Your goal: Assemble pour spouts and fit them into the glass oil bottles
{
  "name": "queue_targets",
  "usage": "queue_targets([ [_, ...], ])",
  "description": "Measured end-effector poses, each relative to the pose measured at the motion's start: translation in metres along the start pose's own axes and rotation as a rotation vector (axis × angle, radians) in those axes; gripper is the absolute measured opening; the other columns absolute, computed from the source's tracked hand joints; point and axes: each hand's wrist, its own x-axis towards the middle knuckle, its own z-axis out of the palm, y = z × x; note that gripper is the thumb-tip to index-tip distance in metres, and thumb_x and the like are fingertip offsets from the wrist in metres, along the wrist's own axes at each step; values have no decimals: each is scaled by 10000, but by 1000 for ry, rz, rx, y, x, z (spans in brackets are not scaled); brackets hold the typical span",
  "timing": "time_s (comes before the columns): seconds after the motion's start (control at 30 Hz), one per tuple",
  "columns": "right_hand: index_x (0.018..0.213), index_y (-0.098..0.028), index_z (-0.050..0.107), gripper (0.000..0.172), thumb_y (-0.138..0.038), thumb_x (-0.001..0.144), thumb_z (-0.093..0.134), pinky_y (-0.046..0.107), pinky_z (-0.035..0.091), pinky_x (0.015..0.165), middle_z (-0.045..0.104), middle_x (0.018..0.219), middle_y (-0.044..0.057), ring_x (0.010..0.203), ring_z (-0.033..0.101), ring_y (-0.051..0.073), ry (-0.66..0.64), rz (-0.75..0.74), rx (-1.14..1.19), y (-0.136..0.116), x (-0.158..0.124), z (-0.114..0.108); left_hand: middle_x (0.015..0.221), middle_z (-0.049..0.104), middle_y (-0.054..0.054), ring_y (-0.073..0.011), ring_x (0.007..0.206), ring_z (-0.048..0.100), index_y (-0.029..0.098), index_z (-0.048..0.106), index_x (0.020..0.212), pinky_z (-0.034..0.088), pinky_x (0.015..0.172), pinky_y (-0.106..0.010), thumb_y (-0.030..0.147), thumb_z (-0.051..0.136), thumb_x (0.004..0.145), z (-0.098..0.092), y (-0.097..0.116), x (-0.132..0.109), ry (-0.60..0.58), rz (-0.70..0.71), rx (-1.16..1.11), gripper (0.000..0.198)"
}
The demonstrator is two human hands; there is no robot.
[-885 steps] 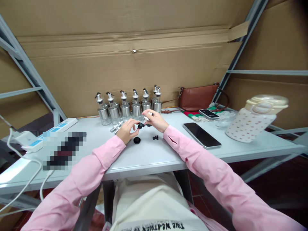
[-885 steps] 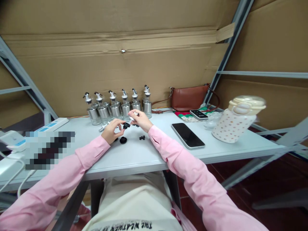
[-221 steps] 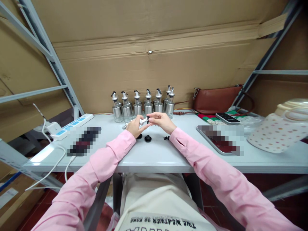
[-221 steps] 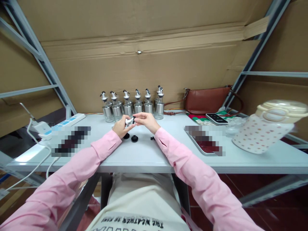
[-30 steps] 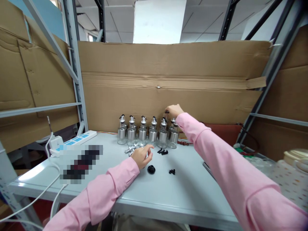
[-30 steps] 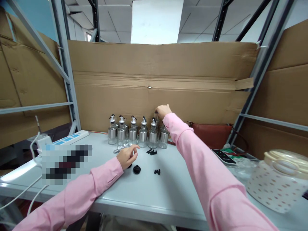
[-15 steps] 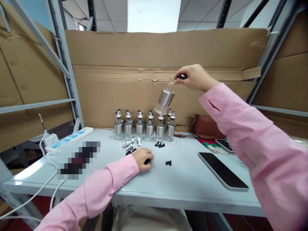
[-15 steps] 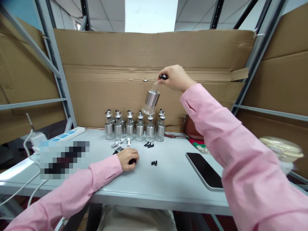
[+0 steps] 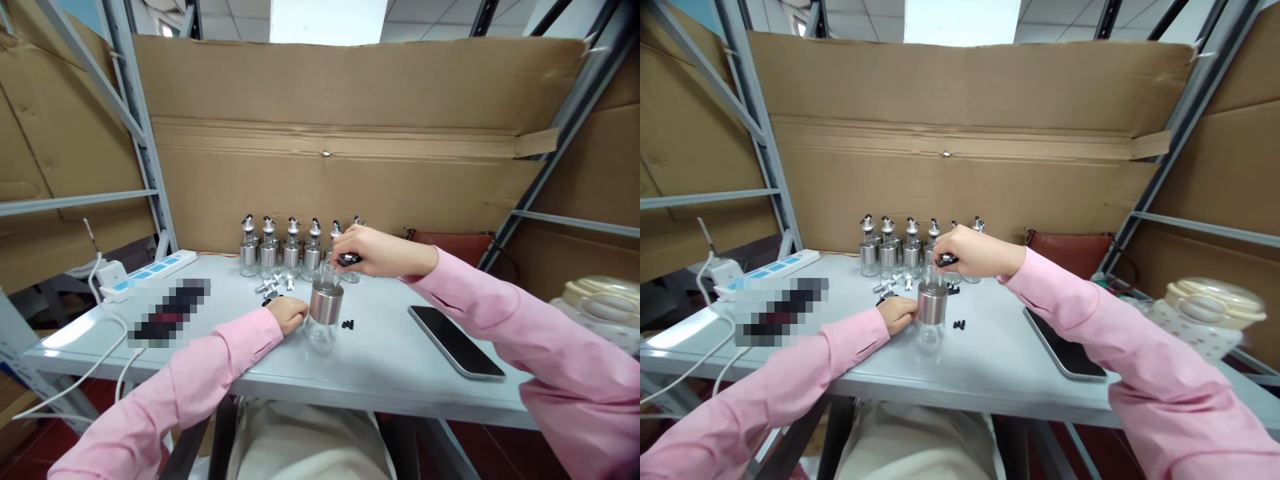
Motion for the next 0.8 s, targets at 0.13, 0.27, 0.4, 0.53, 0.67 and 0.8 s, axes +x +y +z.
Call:
queue_targets([
  [0.13,752,-187,650,113,-241,784,555,275,382,713,629,755,28,670,539,126,-2,-12,21,-4,-1,13,732,609,-22,-155,695,556,172,526,733,408,674,-246,128,361,685,-5,3,-1,10,-72,-19,178],
  [0.27,787,-150,647,168,-287,794,551,272,391,697,630,788,55,709,542,129,-27,23,136,-7,-3,14,756,623,-34,-163,711,567,168,537,750,412,688,-255,159,360,714,-11,7,-2,-39,-84,10,181],
  [0.4,809,-152,637,273,-411,726,622,255,373,620,616,749,29,652,510,112,12,93,303,-5,-3,4,759,628,-39,-167,714,570,165,545,752,414,689,-257,146,358,714,-12,9,-1,-31,-118,37,192],
  [0.53,602,-159,505,382,-481,808,497,246,344,556,475,578,-17,549,443,86,334,104,678,-3,6,5,768,634,-42,-169,719,572,163,551,760,418,695,-258,134,362,711,-10,8,1,-38,-131,25,197],
  [0.67,581,-176,394,397,-467,851,415,249,353,522,372,561,-38,497,432,80,524,92,1092,-13,21,26,774,637,-43,-170,728,577,159,556,759,419,700,-255,137,359,720,-10,8,1,-38,-118,-11,202],
  [0.8,692,-170,440,175,-274,833,432,229,323,462,345,557,-54,463,460,83,532,129,1235,-25,30,49,758,635,-34,-164,716,577,158,562,759,417,697,-247,135,355,719,-9,7,0,-29,-109,-43,213],
])
